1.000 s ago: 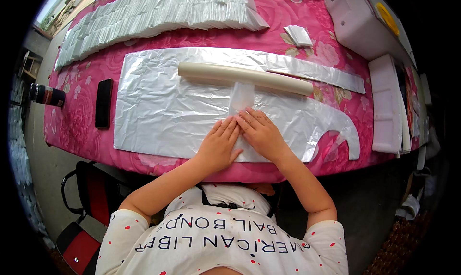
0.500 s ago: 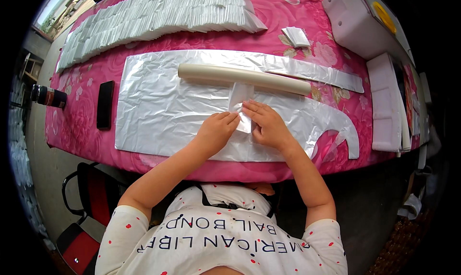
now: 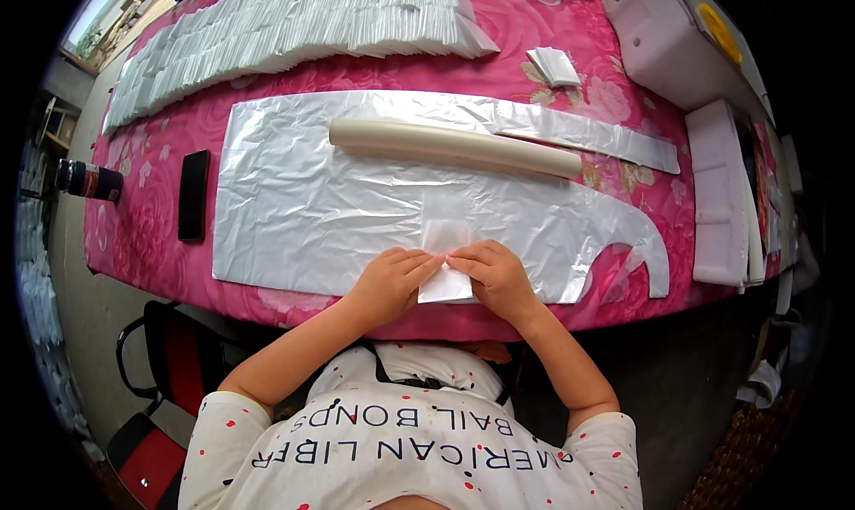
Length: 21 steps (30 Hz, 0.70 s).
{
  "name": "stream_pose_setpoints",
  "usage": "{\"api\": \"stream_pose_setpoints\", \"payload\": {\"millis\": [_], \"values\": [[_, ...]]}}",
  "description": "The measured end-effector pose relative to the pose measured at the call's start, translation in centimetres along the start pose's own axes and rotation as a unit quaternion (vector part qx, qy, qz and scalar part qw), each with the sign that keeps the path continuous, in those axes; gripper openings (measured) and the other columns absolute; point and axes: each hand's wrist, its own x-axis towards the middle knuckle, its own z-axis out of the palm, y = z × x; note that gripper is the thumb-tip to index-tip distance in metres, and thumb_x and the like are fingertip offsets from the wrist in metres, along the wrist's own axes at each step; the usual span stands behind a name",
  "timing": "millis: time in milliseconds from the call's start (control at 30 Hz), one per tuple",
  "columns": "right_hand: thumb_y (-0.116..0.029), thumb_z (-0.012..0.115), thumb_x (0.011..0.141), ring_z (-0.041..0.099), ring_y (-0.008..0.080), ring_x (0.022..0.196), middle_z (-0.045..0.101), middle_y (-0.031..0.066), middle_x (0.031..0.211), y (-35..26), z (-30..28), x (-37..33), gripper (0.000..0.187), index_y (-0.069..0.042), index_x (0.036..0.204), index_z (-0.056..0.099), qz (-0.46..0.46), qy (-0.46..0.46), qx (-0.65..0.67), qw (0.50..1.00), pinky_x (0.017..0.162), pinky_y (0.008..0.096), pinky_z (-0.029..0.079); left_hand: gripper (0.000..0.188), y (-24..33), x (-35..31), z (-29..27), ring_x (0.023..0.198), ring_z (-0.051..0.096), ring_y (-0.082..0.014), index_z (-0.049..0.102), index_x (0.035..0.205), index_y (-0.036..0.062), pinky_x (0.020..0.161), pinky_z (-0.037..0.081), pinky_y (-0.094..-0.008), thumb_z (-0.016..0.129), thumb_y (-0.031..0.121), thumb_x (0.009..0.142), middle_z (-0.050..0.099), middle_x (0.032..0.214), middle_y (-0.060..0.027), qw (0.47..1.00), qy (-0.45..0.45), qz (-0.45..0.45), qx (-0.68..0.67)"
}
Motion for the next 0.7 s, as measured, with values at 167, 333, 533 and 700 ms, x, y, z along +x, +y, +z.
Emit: {"api": "stream_pose_setpoints", "payload": {"millis": [167, 333, 533, 700], "values": [[-0.016, 0.062, 0.080, 0.059, 0.0258, 0.064, 0.061, 0.0118, 0.069, 0.1, -0.1, 1.1, 0.012, -0.005, 0.083, 0.066, 0.222, -0.012, 0.045, 0.974, 0.058, 0.0333, 0.045, 0.049, 0.3, 1.9, -0.5, 0.073, 0.063, -0.0272, 0.048, 0.124, 0.0029, 0.065, 0.048, -0.0330, 0.062, 0.008, 0.077, 0.065, 0.080, -0.0141, 0.971, -0.043, -0.226, -0.059], [-0.024, 0.057, 0.083, 0.057, 0.0298, 0.059, 0.059, 0.0145, 0.061, 0.1, 0.0, 3.5, 0.025, -0.002, 0.074, 0.064, 0.347, -0.016, 0.079, 0.934, 0.056, 0.0373, 0.043, 0.065, -1.2, 3.9, 0.0, 0.060, 0.061, -0.0279, 0.032, 0.134, -0.0029, 0.056, 0.047, -0.0347, 0.062, 0.015, 0.080, 0.064, 0.067, -0.0130, 0.934, 0.017, -0.327, -0.142], [-0.026, 0.054, 0.083, 0.057, 0.0288, 0.059, 0.058, 0.0140, 0.059, 1.1, 0.0, 4.2, 0.031, -0.001, 0.067, 0.063, 0.377, -0.064, 0.051, 0.923, 0.057, 0.0393, 0.043, 0.069, -1.4, 5.2, -1.0, 0.060, 0.061, -0.0267, 0.028, 0.134, -0.0066, 0.060, 0.048, -0.0325, 0.063, 0.015, 0.079, 0.062, 0.066, -0.0123, 0.899, 0.010, -0.389, -0.201], [-0.025, 0.054, 0.083, 0.057, 0.0277, 0.055, 0.058, 0.0112, 0.054, 0.3, -0.6, 5.5, 0.031, -0.002, 0.065, 0.063, 0.425, -0.105, 0.058, 0.897, 0.056, 0.0378, 0.044, 0.067, -1.1, 4.2, -0.4, 0.098, 0.056, -0.0307, 0.031, 0.133, -0.0059, 0.082, 0.045, -0.0367, 0.063, 0.013, 0.077, 0.055, 0.110, -0.0198, 0.972, 0.095, -0.217, 0.010]]}}
